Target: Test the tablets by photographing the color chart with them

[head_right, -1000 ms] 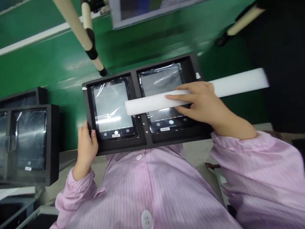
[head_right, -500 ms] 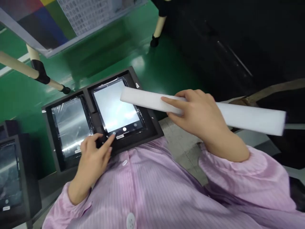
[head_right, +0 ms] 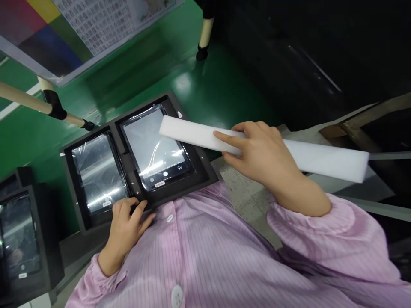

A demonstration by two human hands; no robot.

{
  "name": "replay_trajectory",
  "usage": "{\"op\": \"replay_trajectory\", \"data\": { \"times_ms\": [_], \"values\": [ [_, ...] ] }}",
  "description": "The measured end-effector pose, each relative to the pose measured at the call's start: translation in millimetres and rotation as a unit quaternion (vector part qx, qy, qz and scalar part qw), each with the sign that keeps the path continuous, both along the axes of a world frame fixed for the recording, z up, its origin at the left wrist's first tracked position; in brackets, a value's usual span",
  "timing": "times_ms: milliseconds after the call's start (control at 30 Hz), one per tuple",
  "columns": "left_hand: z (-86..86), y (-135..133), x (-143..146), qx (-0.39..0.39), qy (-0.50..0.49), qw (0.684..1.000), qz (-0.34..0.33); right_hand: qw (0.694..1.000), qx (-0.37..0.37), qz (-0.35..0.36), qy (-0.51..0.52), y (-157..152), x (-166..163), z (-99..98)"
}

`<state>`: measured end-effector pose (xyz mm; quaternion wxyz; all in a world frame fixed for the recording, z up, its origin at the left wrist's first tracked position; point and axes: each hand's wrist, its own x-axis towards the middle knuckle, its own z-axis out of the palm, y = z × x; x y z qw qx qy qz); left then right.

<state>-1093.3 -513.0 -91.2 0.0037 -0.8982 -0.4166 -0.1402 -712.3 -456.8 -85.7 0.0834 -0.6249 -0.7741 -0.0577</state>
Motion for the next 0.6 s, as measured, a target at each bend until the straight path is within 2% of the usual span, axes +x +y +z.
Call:
{"op": "replay_trajectory", "data": {
  "times_ms": [133, 233, 333, 433, 500, 600],
  "values": [
    [-19.9, -8, -2, 0.044, -0.037, 0.998, 0.003, 0.999, 0.026, 0.018, 0.011, 7, 4, -8.5],
    [-31.6, -5, 7, 0.062, -0.056, 0.996, -0.011, 1.000, 0.002, -0.003, 0.021, 16, 1, -11.5],
    [-35.1, -1, 15, 0.069, -0.076, 0.995, -0.018, 0.996, -0.011, -0.076, 0.052, 31, -6, -9.3],
    [-28.8, -3, 16, 0.061, -0.099, 0.993, -0.004, 0.981, 0.011, -0.167, 0.100, 54, -19, -5.9],
    [-21.2, -7, 9, 0.060, -0.112, 0.991, 0.040, 0.967, 0.007, -0.223, 0.121, 70, -30, -7.2],
    [-12.0, -16, -6, 0.070, -0.088, 0.977, 0.179, 0.957, -0.056, -0.255, 0.122, 87, -45, -17.1]
  ]
}}
